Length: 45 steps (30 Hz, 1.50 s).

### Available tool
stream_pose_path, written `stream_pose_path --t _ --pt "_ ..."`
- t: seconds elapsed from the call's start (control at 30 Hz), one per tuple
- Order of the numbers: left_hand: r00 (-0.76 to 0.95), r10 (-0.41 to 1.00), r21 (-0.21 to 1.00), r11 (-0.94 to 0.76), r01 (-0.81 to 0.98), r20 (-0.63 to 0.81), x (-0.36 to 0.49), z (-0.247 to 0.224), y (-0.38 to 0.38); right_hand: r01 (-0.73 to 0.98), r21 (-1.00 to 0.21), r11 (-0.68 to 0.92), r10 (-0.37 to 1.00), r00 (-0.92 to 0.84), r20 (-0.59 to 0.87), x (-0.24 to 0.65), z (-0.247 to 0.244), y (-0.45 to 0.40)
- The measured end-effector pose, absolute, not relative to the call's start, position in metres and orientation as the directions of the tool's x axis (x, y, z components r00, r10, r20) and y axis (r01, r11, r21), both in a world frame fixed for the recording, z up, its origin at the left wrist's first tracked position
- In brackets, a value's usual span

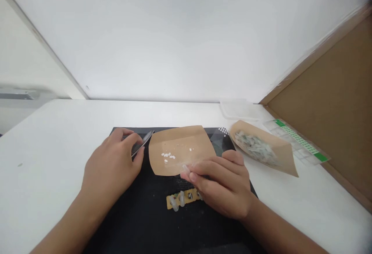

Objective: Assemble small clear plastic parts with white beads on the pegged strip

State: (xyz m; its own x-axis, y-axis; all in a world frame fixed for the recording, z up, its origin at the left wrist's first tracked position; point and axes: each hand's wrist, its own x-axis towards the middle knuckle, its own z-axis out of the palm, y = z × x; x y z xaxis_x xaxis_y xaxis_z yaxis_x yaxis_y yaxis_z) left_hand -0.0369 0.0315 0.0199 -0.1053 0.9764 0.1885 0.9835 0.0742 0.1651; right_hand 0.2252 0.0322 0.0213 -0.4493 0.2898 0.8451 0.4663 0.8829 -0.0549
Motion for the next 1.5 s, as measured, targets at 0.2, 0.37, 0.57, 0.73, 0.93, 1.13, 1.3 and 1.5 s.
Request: stream_pose_path --t 0.2,0.37,0.57,0.73,0.93,1.13,1.3,1.5 --pt "-0.110 0.824 0.368 -0.126 0.921 0.556 -0.023 0.030 0.025 0.485 0.041 0.874 0.232 -0.489 0.841 0.223 0.025 0.032" --pt "0.150 0.890 0.717 -0.439 0.541 0.431 -0.004 0.032 0.015 0.495 0.083 0.865 0.207 -0.502 0.839 0.223 0.023 0.031" --pt "0.304 0.886 0.853 -0.436 0.287 0.351 0.003 0.030 0.010 0.497 0.107 0.861 0.180 -0.494 0.850 0.223 0.021 0.031" --pt "0.297 0.895 0.896 -0.398 0.197 0.332 0.006 0.029 0.014 0.491 0.113 0.864 0.164 -0.486 0.858 0.221 0.020 0.031" --pt "0.277 0.919 0.946 -0.314 0.084 0.280 0.009 0.029 0.013 0.500 0.130 0.856 0.165 -0.502 0.849 0.222 0.021 0.031" --pt "0.285 0.942 0.975 -0.206 0.077 0.177 0.008 0.040 0.012 0.482 0.123 0.867 0.167 -0.515 0.840 0.224 0.022 0.029" --pt "0.341 0.925 0.970 -0.216 0.109 0.168 0.006 0.043 0.016 0.487 0.108 0.867 0.183 -0.511 0.840 0.225 0.023 0.028" --pt "0.316 0.943 0.986 -0.139 0.090 0.104 0.004 0.038 0.016 0.475 0.085 0.876 0.198 -0.514 0.835 0.225 0.024 0.031"
